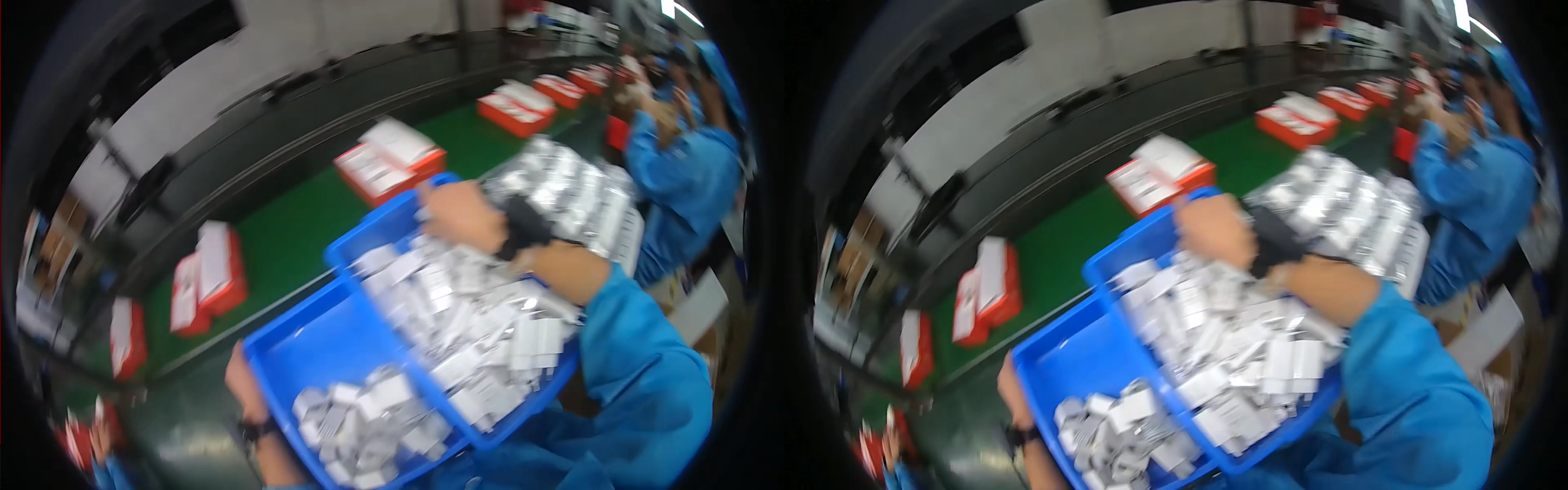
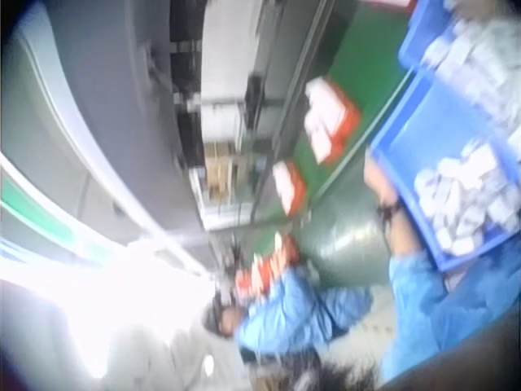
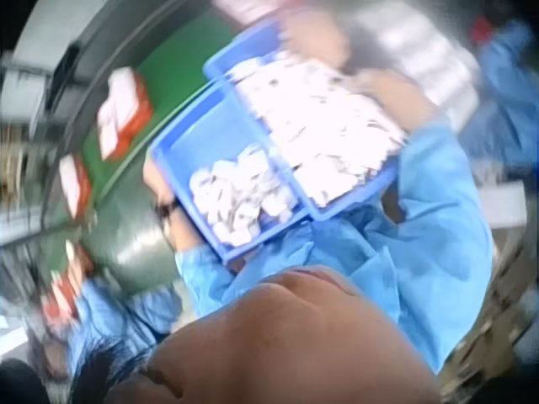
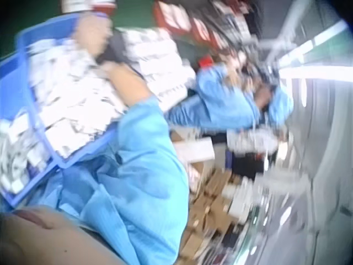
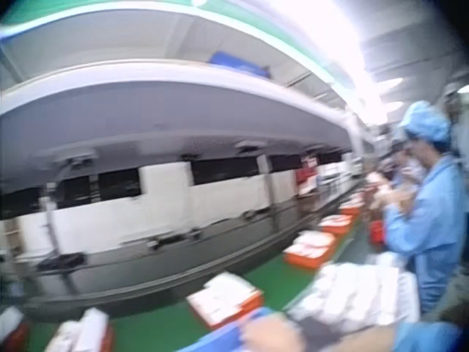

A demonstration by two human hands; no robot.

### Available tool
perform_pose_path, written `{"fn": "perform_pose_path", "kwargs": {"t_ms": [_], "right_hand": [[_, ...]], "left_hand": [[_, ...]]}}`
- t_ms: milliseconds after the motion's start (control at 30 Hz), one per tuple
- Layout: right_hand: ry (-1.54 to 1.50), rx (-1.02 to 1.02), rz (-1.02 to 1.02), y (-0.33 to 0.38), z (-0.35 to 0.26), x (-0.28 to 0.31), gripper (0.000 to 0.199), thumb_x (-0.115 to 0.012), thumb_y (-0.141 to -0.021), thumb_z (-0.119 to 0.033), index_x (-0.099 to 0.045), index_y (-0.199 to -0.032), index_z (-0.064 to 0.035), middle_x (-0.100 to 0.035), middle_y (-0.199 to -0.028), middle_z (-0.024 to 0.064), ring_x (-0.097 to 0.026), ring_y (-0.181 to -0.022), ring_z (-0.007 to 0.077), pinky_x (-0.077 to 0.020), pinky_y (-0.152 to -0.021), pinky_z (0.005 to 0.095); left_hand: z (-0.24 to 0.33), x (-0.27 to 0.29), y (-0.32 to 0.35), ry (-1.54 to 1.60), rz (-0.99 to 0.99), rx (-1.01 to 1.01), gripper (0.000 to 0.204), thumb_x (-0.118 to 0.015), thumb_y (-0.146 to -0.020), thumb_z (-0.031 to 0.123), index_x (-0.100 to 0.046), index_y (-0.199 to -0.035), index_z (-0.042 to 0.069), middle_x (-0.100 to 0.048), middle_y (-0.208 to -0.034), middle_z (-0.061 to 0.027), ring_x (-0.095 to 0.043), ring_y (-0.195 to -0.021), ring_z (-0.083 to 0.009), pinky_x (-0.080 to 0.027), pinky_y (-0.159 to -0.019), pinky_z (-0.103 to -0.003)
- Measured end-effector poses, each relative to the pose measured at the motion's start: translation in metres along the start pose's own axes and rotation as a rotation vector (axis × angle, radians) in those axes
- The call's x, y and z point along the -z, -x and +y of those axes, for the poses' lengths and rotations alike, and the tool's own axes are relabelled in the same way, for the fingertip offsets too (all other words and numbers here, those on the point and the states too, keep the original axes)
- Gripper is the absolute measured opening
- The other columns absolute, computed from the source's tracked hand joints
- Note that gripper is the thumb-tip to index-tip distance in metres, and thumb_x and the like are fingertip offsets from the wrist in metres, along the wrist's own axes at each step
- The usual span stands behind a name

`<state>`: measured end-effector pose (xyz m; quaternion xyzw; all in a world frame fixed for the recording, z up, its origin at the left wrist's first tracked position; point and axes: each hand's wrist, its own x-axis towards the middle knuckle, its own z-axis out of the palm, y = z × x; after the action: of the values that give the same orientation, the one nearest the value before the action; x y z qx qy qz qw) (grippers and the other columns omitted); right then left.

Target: The person picks up a power adapter from a blue bin and places it into a red box on a conveyor belt, then picks up a bundled cable from another blue bin and places it into the same box, repeating this process for several boxes.

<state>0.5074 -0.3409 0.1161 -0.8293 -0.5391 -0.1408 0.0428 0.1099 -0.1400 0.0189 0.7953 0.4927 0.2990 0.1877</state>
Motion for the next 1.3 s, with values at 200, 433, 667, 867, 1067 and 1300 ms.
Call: {"fn": "perform_pose_path", "kwargs": {"t_ms": [200, 433, 667, 867, 1067, 1300], "right_hand": [[-0.093, 0.157, 0.158, 0.001, -0.08, 0.033, 0.038, -0.066, -0.075, -0.024, -0.055, -0.106, -0.0047, -0.064, -0.069, 0.0163, -0.066, -0.072, 0.0346, -0.0506, -0.063, 0.0456], [-0.057, 0.251, 0.301, 0.001, -0.122, 0.094, 0.03, -0.066, -0.077, -0.023, -0.062, -0.104, -0.0106, -0.066, -0.08, 0.0132, -0.064, -0.08, 0.031, -0.05, -0.067, 0.0423], [0.005, 0.345, 0.354, 0.007, -0.121, 0.152, 0.027, -0.065, -0.078, -0.022, -0.063, -0.102, -0.0106, -0.063, -0.075, 0.0112, -0.063, -0.077, 0.0284, -0.0496, -0.066, 0.0405], [0.064, 0.377, 0.341, 0.02, -0.088, 0.181, 0.028, -0.063, -0.077, -0.024, -0.063, -0.1, -0.0087, -0.065, -0.075, 0.0124, -0.065, -0.077, 0.0302, -0.0516, -0.067, 0.0412], [-0.025, 0.31, 0.181, 0.034, -0.069, 0.201, 0.03, -0.064, -0.075, -0.026, -0.063, -0.098, -0.0075, -0.068, -0.081, 0.0157, -0.066, -0.08, 0.0322, -0.0516, -0.072, 0.0418], [-0.057, 0.241, 0.105, 0.052, -0.047, 0.214, 0.031, -0.067, -0.073, -0.024, -0.064, -0.099, -0.0073, -0.064, -0.076, 0.012, -0.064, -0.071, 0.0268, -0.0476, -0.065, 0.0378]], "left_hand": [[-0.053, 0.057, 0.023, -0.121, 0.127, -0.157, 0.015, -0.052, -0.091, 0.018, -0.056, -0.084, 0.005, -0.06, -0.075, -0.0186, -0.059, -0.072, -0.0418, -0.044, -0.061, -0.048], [-0.08, 0.074, 0.028, -0.16, 0.152, -0.147, 0.016, -0.053, -0.091, 0.019, -0.055, -0.083, 0.006, -0.06, -0.074, -0.0176, -0.059, -0.071, -0.0406, -0.045, -0.061, -0.047], [-0.067, 0.078, 0.032, -0.152, 0.086, -0.031, 0.019, -0.052, -0.094, 0.022, -0.058, -0.086, 0.006, -0.064, -0.077, -0.0161, -0.061, -0.072, -0.039, -0.047, -0.062, -0.045], [-0.062, 0.086, 0.011, 0.371, 0.407, 0.265, 0.039, -0.051, -0.099, 0.034, -0.058, -0.098, -0.005, -0.063, -0.086, -0.0157, -0.059, -0.079, -0.025, -0.047, -0.077, -0.037], [-0.073, 0.076, -0.056, 0.514, 0.631, 0.302, 0.053, -0.05, -0.098, 0.039, -0.048, -0.121, -0.009, -0.043, -0.132, -0.0268, -0.045, -0.119, -0.0353, -0.035, -0.102, -0.041], [-0.099, 0.082, -0.069, 0.503, 0.519, 0.27, 0.061, -0.049, -0.097, 0.038, -0.04, -0.138, -0.007, -0.045, -0.139, -0.0285, -0.047, -0.127, -0.0382, -0.036, -0.106, -0.04]]}}
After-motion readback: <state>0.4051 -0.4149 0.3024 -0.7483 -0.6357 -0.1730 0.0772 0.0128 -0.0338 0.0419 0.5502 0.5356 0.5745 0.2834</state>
